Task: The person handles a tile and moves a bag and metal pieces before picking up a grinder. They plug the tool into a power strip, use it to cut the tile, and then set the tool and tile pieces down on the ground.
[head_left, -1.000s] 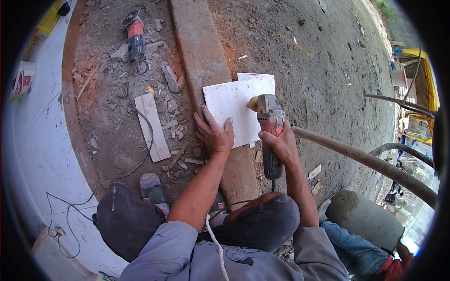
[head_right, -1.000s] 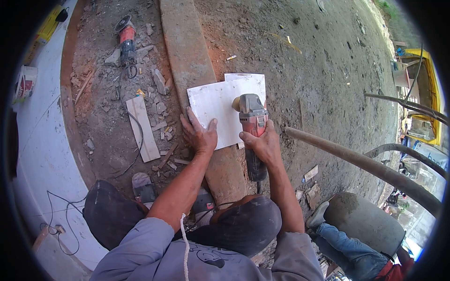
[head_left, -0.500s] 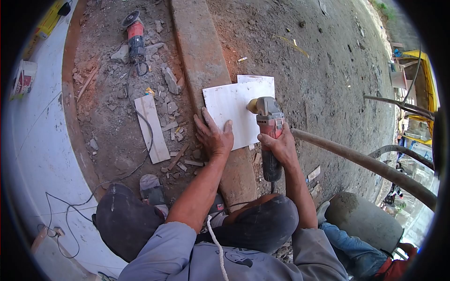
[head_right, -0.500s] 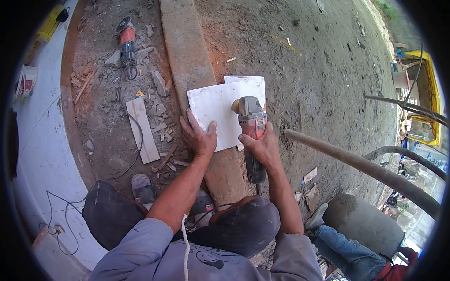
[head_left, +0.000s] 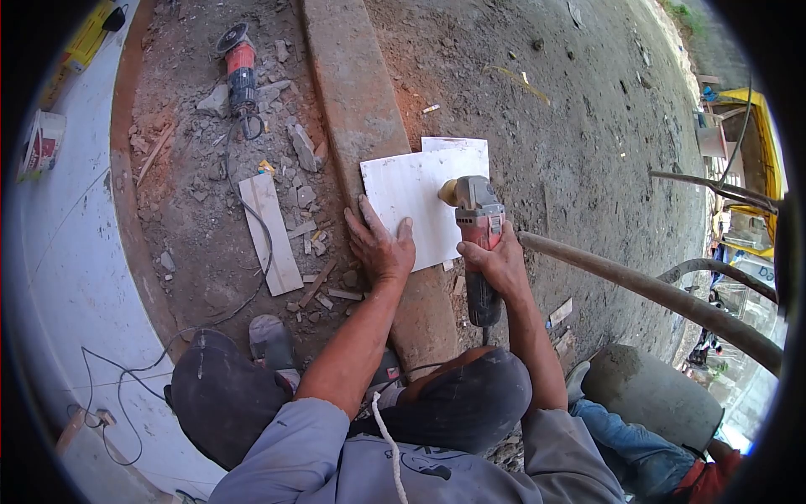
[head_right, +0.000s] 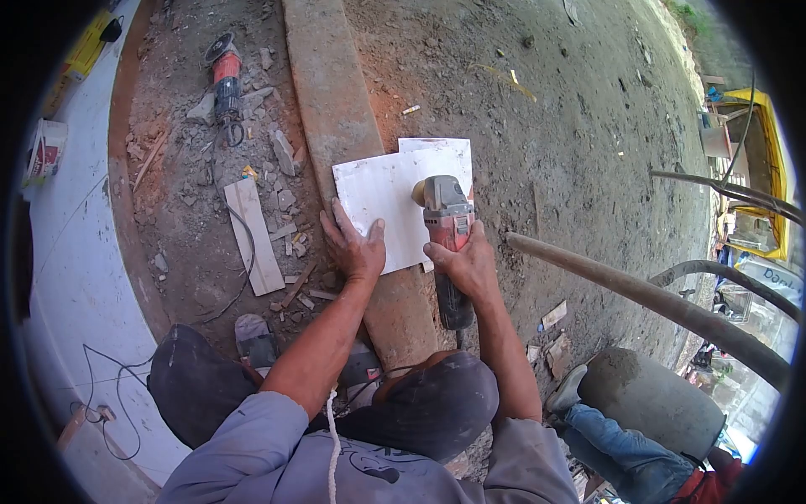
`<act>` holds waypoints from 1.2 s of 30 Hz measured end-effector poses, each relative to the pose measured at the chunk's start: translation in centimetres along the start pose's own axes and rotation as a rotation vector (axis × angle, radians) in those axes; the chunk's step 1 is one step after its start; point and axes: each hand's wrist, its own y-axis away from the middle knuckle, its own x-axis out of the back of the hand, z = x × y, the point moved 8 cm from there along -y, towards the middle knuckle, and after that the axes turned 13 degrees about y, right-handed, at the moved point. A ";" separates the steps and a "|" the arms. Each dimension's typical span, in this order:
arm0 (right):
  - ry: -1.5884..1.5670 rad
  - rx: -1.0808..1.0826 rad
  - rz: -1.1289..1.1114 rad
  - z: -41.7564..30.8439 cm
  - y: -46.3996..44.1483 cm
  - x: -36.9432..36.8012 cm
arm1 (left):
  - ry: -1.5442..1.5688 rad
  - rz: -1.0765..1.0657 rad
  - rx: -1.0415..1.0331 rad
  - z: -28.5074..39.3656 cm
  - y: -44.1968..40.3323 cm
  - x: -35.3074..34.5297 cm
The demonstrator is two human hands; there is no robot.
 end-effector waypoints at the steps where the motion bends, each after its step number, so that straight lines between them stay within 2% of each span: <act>1: 0.000 -0.001 0.000 -0.2 0.1 0.1 | -0.005 0.003 0.001 0.0 0.0 0.0; 36: 0.003 0.012 -0.010 -0.3 -0.3 -0.1 | 0.057 -0.015 0.002 -0.1 0.1 -0.1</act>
